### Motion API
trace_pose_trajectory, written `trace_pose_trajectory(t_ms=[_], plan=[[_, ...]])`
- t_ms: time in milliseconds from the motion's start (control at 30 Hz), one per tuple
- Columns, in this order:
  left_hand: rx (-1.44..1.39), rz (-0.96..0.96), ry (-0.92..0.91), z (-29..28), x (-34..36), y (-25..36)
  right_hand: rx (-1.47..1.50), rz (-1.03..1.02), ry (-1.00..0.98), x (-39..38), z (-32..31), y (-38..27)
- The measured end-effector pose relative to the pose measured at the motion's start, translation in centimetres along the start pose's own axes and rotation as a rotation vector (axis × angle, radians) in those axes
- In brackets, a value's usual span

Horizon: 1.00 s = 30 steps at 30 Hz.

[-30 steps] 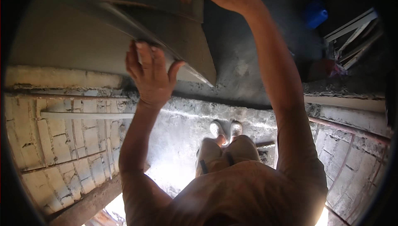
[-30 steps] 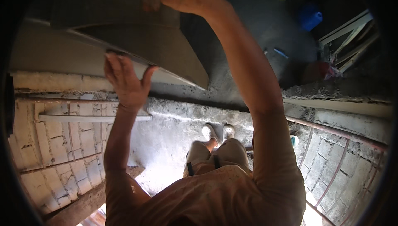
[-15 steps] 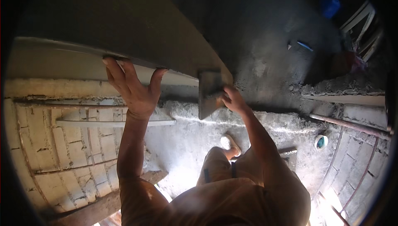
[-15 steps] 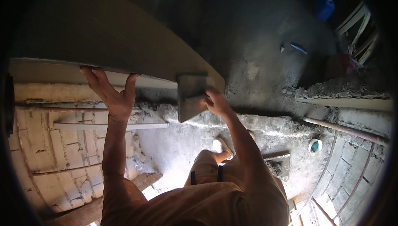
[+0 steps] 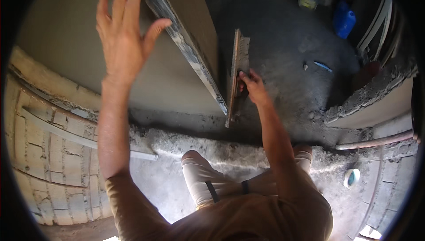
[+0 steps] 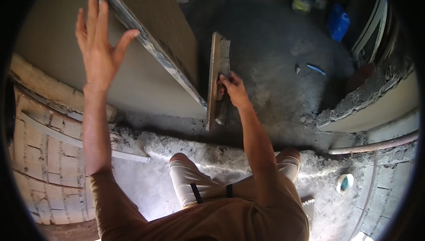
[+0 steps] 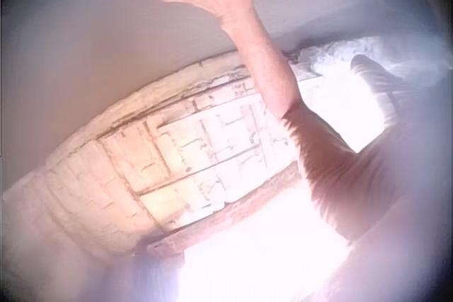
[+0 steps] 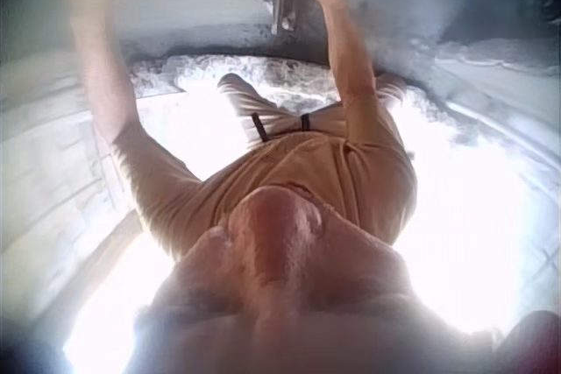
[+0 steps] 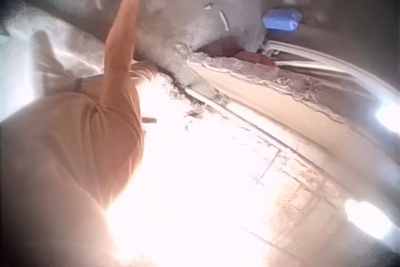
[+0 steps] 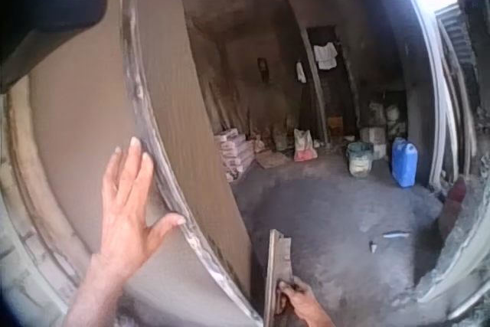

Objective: The person scrapes excess mortar from a hawk with a trowel, then aligns a straightedge along a wall corner and smooths the plastered edge using a wooden float.

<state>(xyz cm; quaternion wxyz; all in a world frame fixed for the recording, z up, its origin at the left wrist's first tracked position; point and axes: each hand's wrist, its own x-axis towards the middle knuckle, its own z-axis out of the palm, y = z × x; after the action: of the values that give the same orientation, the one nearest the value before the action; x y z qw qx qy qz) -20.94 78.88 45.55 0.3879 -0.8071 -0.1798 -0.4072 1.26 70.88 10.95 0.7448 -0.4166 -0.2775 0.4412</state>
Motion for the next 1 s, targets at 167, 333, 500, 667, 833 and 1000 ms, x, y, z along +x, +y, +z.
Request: trace_pose_trajectory(t_ms=[167, 333, 500, 667, 833, 1000], plan=[[0.144, 0.114, 0.035, -0.3, -0.5, 1.8, 0.088, 0.069, -0.035, -0.5, -3.6, 9.3], [0.113, 0.023, -0.076, -1.0, -0.3, 1.2, 0.092, 0.064, -0.053, -0.8, -2.9, 11.8], [0.092, -0.023, -0.094, -0.8, -0.6, 0.7, 0.026, -0.074, -0.069, 3.5, 0.9, 4.9], [0.069, -0.040, -0.115, -1.2, -0.5, 0.5, 0.005, -0.230, -0.200, 8.0, 10.4, -11.9], [-0.031, -0.040, -0.103, -0.2, -0.3, 0.8, -0.160, -0.557, -0.390, 8.4, 19.0, -28.2], [-0.029, -0.039, -0.184, 0.2, -1.0, -0.7, -0.205, -0.691, -0.551, 2.4, 20.4, -28.6]])
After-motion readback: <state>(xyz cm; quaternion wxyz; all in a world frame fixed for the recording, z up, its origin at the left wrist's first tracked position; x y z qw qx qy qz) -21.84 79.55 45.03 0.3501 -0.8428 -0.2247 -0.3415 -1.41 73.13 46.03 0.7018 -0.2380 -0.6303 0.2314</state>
